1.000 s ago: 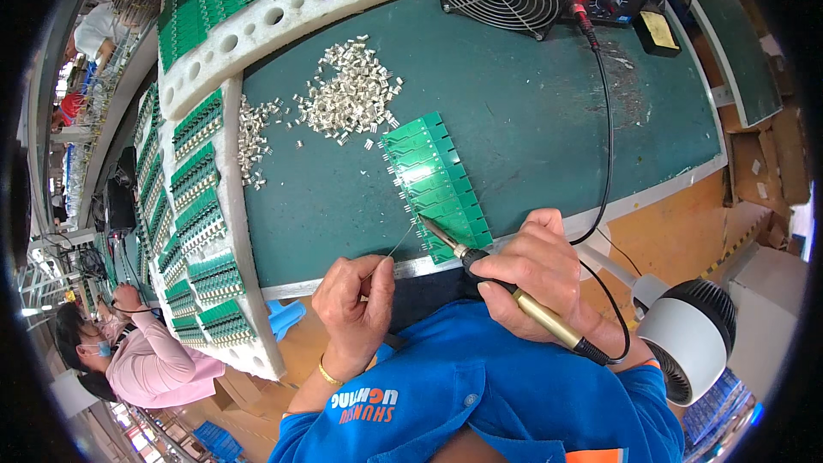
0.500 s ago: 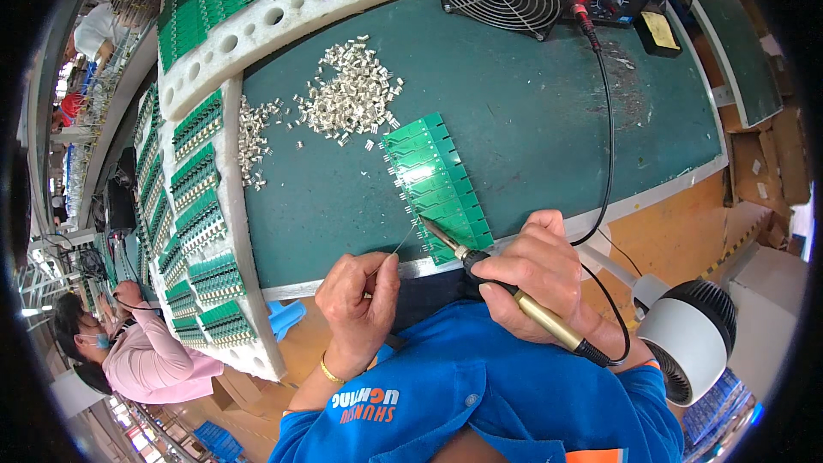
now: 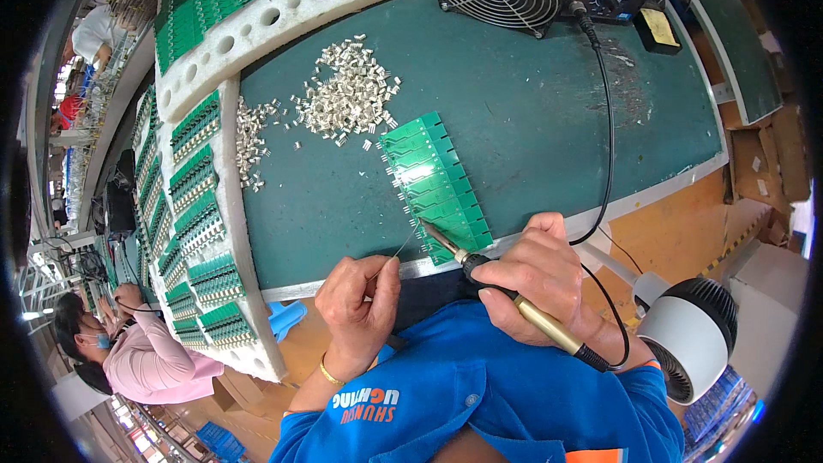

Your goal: The person picks up a circuit board and solders electronic components onto it using a soldering iron and solder wire.

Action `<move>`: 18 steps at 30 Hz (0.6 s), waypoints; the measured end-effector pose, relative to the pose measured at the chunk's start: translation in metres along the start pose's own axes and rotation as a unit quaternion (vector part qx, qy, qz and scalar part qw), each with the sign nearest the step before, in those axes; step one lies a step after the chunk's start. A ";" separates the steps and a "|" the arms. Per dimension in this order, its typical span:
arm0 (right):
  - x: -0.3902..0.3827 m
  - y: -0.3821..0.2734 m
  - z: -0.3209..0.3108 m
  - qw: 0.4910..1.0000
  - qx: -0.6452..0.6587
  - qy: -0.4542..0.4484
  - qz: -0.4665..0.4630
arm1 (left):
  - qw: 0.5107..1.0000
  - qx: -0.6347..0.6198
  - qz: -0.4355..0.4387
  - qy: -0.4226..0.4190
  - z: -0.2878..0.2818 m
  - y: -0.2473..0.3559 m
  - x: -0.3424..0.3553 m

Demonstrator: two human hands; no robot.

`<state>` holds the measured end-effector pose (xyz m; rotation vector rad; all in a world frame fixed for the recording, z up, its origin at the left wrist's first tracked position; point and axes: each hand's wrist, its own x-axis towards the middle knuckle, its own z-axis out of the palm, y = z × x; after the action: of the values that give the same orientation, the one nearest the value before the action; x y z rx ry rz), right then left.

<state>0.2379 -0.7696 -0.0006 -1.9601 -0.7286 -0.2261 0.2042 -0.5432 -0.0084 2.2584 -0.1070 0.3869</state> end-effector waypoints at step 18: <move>-0.003 -0.006 -0.001 1.000 -0.017 -0.006 -0.002 | 1.000 0.004 0.016 -0.002 0.002 -0.003 -0.001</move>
<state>0.2320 -0.7698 0.0024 -1.9937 -0.7408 -0.2293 0.2040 -0.5427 -0.0127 2.2684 -0.1430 0.4000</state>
